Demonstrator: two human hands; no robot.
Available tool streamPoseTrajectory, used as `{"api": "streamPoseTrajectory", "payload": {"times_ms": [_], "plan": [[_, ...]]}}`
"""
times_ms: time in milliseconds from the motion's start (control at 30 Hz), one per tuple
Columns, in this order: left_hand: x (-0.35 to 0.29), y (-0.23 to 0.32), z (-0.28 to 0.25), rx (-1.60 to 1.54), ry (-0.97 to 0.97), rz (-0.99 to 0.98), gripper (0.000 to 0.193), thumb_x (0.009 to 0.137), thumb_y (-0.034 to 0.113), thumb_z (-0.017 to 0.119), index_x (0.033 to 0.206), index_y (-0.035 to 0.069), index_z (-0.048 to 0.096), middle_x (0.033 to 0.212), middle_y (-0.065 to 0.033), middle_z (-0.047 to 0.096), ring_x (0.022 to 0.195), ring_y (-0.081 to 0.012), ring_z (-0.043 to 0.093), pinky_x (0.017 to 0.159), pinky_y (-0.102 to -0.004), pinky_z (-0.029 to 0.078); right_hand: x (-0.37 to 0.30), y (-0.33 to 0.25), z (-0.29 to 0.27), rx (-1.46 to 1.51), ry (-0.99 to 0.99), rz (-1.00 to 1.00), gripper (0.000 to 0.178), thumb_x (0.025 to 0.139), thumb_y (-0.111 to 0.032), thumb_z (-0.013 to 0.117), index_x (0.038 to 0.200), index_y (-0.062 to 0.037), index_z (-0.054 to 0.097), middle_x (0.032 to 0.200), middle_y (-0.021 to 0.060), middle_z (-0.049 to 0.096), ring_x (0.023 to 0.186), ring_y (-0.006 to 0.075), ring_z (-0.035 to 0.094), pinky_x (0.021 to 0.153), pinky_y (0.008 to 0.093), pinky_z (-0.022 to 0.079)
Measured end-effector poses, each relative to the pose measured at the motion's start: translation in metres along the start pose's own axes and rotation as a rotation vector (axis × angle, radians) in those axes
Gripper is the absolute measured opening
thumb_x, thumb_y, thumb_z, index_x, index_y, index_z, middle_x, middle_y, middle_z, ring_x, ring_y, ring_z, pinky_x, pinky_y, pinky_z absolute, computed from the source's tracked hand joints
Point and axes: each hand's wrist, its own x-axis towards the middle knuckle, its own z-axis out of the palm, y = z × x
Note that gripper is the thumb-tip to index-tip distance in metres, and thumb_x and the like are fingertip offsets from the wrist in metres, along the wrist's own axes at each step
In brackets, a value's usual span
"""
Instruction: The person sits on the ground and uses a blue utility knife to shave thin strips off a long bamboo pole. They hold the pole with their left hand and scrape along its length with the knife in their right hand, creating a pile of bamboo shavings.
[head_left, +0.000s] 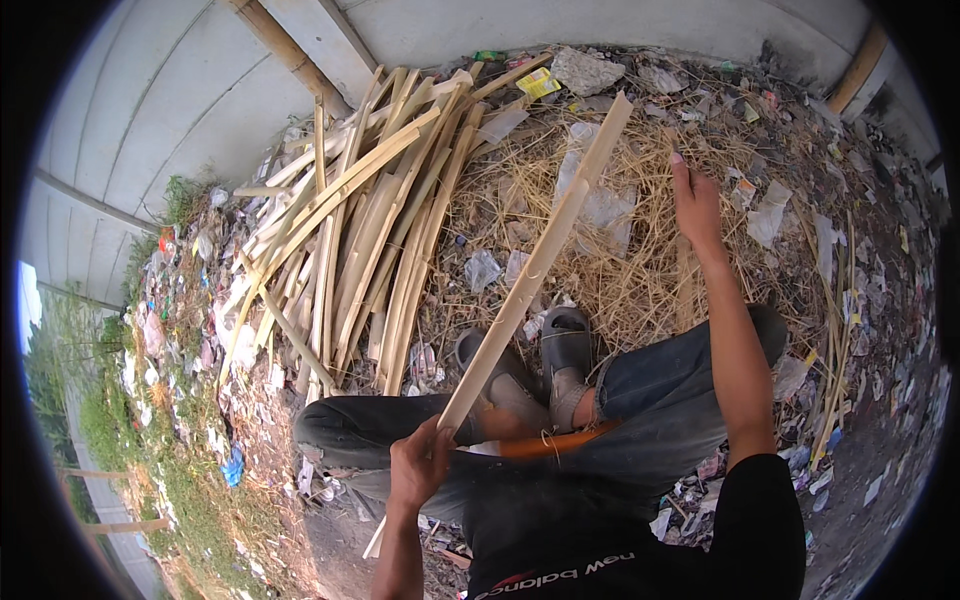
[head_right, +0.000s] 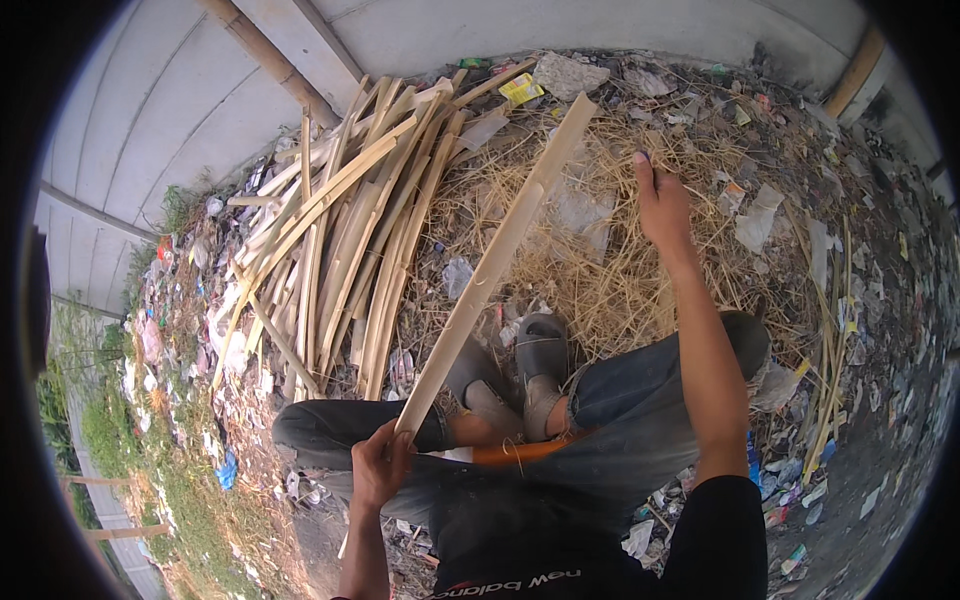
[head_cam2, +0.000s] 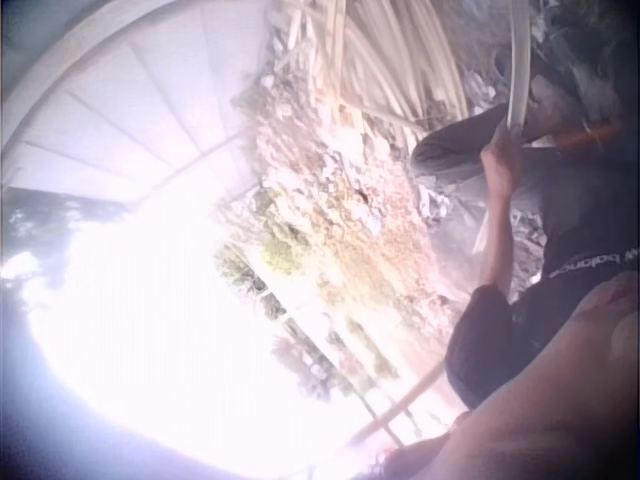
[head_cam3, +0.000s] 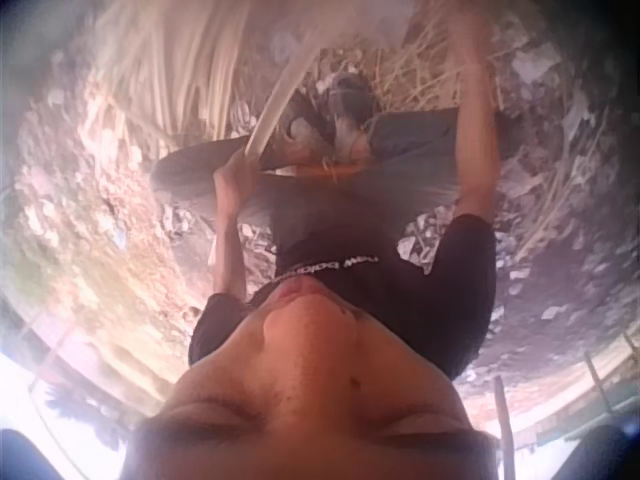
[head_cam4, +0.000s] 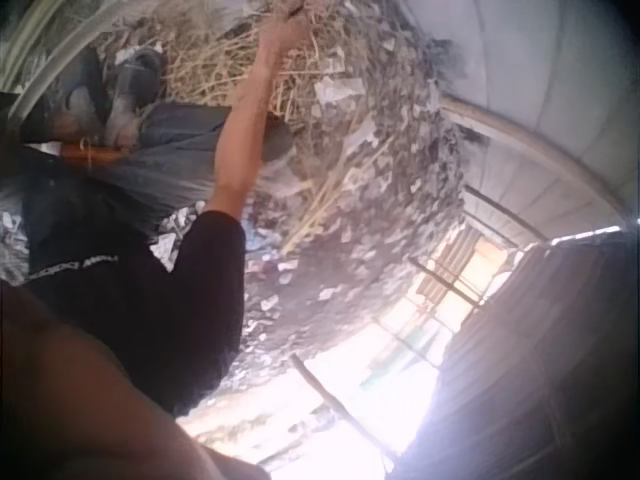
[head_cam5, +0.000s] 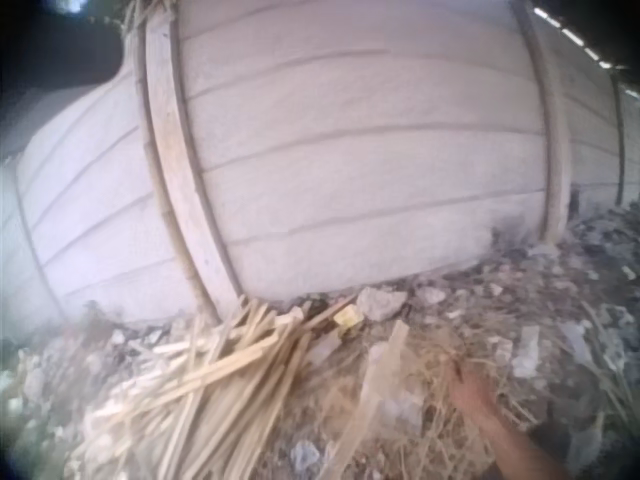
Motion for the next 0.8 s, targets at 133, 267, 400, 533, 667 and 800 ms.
{"api": "streamPoseTrajectory", "payload": {"times_ms": [133,267,400,533,667,800], "plan": [[0.014,0.001,0.009,-0.046,-0.016,-0.076,0.024,0.105,0.011,0.063,0.124,-0.001,0.071,0.073,-0.0087,0.071,0.059,-0.0150,0.070,0.055,-0.0305,0.054,-0.072,-0.081,0.032,0.128,-0.292,-0.295,0.057,0.107,-0.048,0.055,0.077,-0.0006,0.060,0.057,0.0160,0.056,0.052,0.0352,0.056,0.054,0.0487,0.042],[0.022,0.001,0.016,-0.028,0.004,-0.036,0.024,0.102,0.009,0.064,0.124,0.000,0.070,0.074,-0.0143,0.074,0.067,-0.0265,0.077,0.059,-0.0362,0.058,-0.138,-0.118,0.060,0.071,-0.624,-0.506,0.052,0.108,-0.048,0.055,0.089,-0.0013,0.068,0.063,0.0199,0.063,0.060,0.0413,0.066,0.059,0.0520,0.048],[0.024,0.008,0.019,-0.004,0.011,-0.003,0.023,0.102,0.009,0.065,0.123,0.000,0.070,0.074,-0.0156,0.073,0.068,-0.0282,0.078,0.060,-0.0374,0.058,-0.166,-0.131,0.068,0.078,-0.650,-0.507,0.052,0.106,-0.046,0.058,0.090,0.0019,0.071,0.063,0.0214,0.066,0.062,0.0435,0.069,0.060,0.0516,0.055],[0.014,-0.001,0.013,-0.002,-0.028,0.021,0.025,0.102,0.009,0.067,0.124,-0.001,0.070,0.075,-0.0142,0.074,0.066,-0.0245,0.075,0.058,-0.0350,0.057,-0.116,-0.110,0.066,-0.080,-0.522,-0.388,0.058,0.108,-0.049,0.052,0.093,0.0024,0.073,0.068,0.0241,0.068,0.068,0.0446,0.070,0.065,0.0544,0.055],[0.002,-0.020,0.012,0.061,-0.046,0.117,0.028,0.102,0.009,0.069,0.126,-0.005,0.070,0.076,-0.0099,0.075,0.058,-0.0139,0.070,0.054,-0.0287,0.055,-0.059,-0.053,0.068,-0.148,-0.354,-0.143,0.068,0.112,-0.053,0.042,0.087,0.0038,0.072,0.071,0.0274,0.067,0.074,0.0439,0.070,0.071,0.0570,0.052],[-0.022,-0.015,-0.013,0.084,-0.075,0.096,0.022,0.100,0.007,0.069,0.119,-0.003,0.072,0.080,-0.0171,0.075,0.070,-0.0276,0.078,0.060,-0.0375,0.058,0.008,0.011,0.011,-0.065,-0.026,0.165,0.072,0.112,-0.055,0.044,0.075,0.0051,0.063,0.060,0.0161,0.055,0.056,0.0323,0.053,0.060,0.0497,0.040]]}}
